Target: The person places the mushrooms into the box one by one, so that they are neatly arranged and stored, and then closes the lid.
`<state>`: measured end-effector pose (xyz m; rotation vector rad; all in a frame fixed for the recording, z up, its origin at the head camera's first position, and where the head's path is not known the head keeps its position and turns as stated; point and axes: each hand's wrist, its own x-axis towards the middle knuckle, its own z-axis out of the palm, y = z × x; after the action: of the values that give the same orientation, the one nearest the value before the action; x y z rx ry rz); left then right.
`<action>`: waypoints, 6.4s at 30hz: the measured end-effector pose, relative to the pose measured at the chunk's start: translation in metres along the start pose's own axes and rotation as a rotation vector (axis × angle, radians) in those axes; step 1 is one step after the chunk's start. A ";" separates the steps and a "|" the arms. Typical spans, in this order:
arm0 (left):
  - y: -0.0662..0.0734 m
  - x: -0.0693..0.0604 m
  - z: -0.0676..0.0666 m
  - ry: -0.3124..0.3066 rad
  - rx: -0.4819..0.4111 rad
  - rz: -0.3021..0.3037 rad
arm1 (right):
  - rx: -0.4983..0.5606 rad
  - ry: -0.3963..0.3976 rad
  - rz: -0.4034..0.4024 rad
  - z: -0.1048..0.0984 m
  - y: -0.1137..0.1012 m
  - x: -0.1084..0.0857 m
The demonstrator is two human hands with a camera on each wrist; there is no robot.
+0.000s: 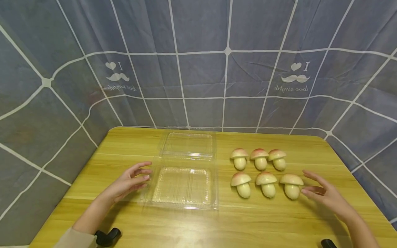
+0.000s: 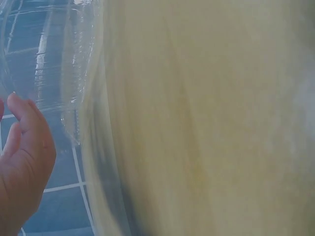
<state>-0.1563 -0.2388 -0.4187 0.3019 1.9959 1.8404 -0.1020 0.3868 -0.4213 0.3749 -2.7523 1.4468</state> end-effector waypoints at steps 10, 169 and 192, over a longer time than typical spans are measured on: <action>0.003 0.000 0.001 -0.015 -0.006 0.015 | 0.017 0.013 -0.003 0.011 0.004 0.004; -0.002 0.004 0.002 -0.067 -0.086 0.022 | 0.345 -0.212 0.030 0.062 -0.099 0.082; 0.001 0.008 -0.001 -0.057 -0.038 0.018 | 0.395 -0.221 0.042 0.094 -0.123 0.111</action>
<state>-0.1637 -0.2363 -0.4190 0.3581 1.9239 1.8582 -0.1740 0.2208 -0.3622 0.5119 -2.6284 2.0820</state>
